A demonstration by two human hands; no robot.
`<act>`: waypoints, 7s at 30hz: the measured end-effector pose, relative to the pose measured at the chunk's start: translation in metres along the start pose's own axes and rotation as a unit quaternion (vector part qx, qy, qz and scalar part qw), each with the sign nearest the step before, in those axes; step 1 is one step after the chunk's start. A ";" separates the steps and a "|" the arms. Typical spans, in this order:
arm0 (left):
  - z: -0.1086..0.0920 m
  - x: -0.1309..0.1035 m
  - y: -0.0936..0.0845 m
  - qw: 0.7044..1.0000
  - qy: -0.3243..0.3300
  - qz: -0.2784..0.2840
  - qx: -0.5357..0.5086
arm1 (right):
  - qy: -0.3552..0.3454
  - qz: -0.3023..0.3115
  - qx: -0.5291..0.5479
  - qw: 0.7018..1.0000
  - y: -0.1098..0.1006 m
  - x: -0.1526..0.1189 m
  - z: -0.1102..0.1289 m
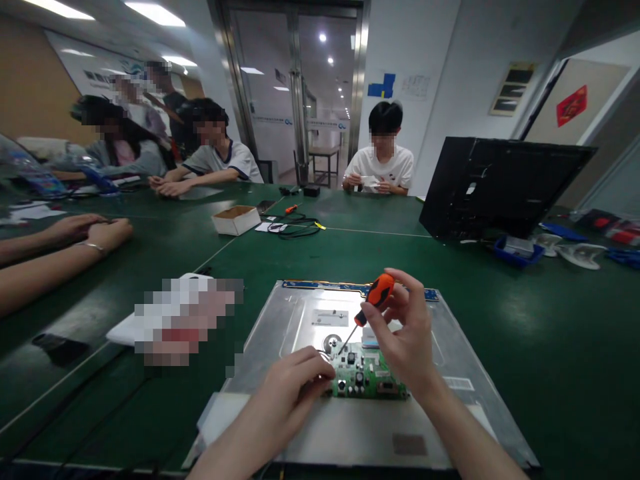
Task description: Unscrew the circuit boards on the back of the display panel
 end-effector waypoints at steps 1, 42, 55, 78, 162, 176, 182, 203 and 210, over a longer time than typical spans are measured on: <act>0.001 -0.002 0.002 1.000 -0.001 -0.015 -0.001 | -0.001 0.002 0.000 1.000 0.001 -0.001 0.000; 0.001 -0.012 0.008 0.997 -0.022 -0.068 0.040 | 0.009 0.031 0.021 0.999 0.010 -0.009 0.000; -0.002 -0.012 0.011 0.997 -0.003 -0.064 0.053 | 0.002 0.032 0.011 0.999 0.012 -0.008 0.000; -0.001 -0.012 0.009 0.994 -0.035 -0.061 0.082 | -0.042 0.033 -0.002 0.999 0.011 -0.012 0.008; -0.008 -0.012 0.008 0.996 -0.023 -0.067 0.053 | -0.235 0.097 -0.039 0.966 0.024 -0.032 0.043; -0.004 -0.012 0.010 0.996 -0.027 -0.061 0.063 | -0.234 0.076 -0.074 0.967 0.024 -0.033 0.042; -0.002 -0.012 0.011 0.996 -0.025 -0.064 0.065 | -0.232 0.084 -0.075 0.966 0.024 -0.033 0.042; -0.003 -0.012 0.011 0.995 -0.022 -0.058 0.074 | -0.241 0.085 -0.050 0.965 0.023 -0.029 0.043; -0.004 -0.011 0.009 0.996 -0.031 -0.058 0.063 | -0.227 0.105 -0.039 0.968 0.022 -0.029 0.041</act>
Point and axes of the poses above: each hand's wrist, its own x-axis towards the middle knuckle, its own y-axis out of the palm, z = x × y, the point moved 7 cm from there along x, towards the middle knuckle, and after that the axes turned 4 degrees about -x, right-handed, at the moved point
